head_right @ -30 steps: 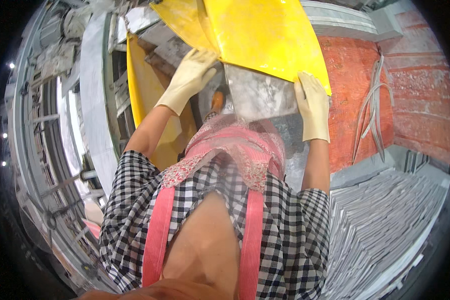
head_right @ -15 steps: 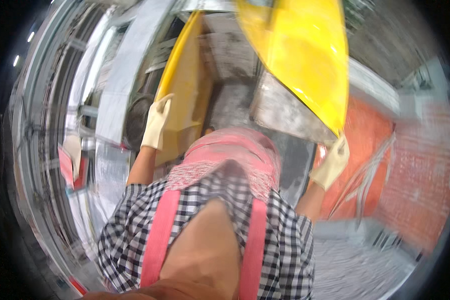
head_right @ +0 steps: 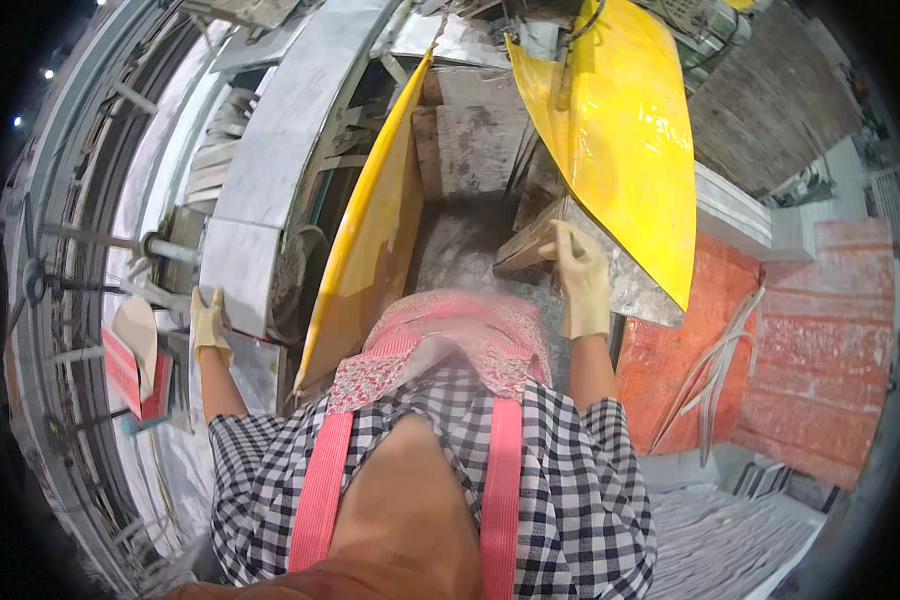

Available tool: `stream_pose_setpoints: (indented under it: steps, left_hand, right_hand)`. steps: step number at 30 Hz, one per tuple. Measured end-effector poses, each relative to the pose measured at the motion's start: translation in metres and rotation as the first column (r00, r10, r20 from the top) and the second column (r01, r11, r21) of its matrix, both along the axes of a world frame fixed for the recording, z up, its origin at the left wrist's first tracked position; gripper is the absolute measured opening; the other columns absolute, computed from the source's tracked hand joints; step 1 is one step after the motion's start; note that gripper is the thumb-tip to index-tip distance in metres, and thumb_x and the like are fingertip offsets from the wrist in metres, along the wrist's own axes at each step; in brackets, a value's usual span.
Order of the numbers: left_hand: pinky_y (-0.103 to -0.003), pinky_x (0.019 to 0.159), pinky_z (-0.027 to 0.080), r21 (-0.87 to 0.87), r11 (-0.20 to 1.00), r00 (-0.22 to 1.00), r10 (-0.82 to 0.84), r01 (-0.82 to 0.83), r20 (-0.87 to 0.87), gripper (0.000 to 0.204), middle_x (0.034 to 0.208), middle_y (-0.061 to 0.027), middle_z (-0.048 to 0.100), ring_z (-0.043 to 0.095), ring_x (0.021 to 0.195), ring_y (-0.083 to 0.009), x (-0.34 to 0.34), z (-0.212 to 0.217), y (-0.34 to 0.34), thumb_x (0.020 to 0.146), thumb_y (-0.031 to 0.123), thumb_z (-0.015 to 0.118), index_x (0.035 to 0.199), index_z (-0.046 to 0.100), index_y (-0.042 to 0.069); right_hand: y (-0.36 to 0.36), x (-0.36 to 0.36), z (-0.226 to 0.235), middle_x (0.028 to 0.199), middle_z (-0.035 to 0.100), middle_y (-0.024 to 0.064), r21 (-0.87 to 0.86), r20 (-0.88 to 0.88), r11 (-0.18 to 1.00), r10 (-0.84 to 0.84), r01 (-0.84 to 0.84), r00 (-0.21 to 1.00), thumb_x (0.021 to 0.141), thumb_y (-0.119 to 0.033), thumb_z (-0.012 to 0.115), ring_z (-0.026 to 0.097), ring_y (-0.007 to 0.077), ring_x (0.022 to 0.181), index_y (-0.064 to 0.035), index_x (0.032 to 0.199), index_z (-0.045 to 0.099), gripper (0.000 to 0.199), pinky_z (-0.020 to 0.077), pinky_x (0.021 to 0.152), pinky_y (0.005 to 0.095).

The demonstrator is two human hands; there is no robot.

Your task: The person repeatedly picks up gray rectangular tiles and rubs their surfaces against a yellow curved fixture, then places them back. The person also briefly handles a metal clamp-like tool and a red curved object. The task appears to be surface finishing or cleaning of the tiles.

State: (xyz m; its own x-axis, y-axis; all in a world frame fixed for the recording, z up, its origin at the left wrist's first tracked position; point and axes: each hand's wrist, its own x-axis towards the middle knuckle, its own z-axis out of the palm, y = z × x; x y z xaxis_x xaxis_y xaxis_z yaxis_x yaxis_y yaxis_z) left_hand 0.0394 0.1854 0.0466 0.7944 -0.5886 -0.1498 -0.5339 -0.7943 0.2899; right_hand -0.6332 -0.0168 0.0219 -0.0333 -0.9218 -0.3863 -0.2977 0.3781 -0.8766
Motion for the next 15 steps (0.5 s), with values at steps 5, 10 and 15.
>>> stream_pose_setpoints:
  steps: [5,10,15]
  left_hand:
    - [-0.041,0.106,0.046,-0.185,0.981,0.986,0.027,-0.058,-0.167,0.078,0.138,-0.0259,0.06,0.058,0.126,-0.0357,-0.02,-0.031,0.01,0.087,0.034,0.081,0.146,0.049,-0.007]
    - [-0.044,0.091,0.054,-0.108,0.988,0.978,0.09,-0.112,-0.188,0.085,0.126,-0.024,0.064,0.064,0.112,-0.0333,-0.043,-0.05,0.013,0.089,0.052,0.077,0.141,0.05,-0.009]
    - [-0.03,0.059,0.052,-0.188,0.882,0.754,0.24,-0.433,-0.611,0.072,0.1,-0.0117,0.07,0.064,0.074,-0.0183,-0.072,-0.059,0.032,0.085,0.057,0.081,0.118,0.062,-0.004]
  right_hand:
    - [-0.013,0.019,0.016,0.1,0.078,0.0067,0.047,-0.042,0.992,0.115,-0.113,0.992,0.106,-0.032,0.058,0.073,0.015,0.091,-0.0038,0.12,0.072,0.035,0.0553,0.084,0.028]
    - [-0.046,0.094,0.016,0.104,0.075,0.0107,0.13,0.075,0.859,0.489,-0.494,0.869,0.103,-0.043,0.057,0.071,0.0177,0.093,0.0002,0.126,0.068,0.051,0.0518,0.09,0.0321]
    - [-0.053,0.201,0.006,0.097,0.076,0.0135,0.066,0.21,0.518,0.828,-0.853,0.52,0.103,-0.051,0.049,0.072,0.0212,0.092,0.003,0.108,0.07,0.058,0.0548,0.083,0.0345]
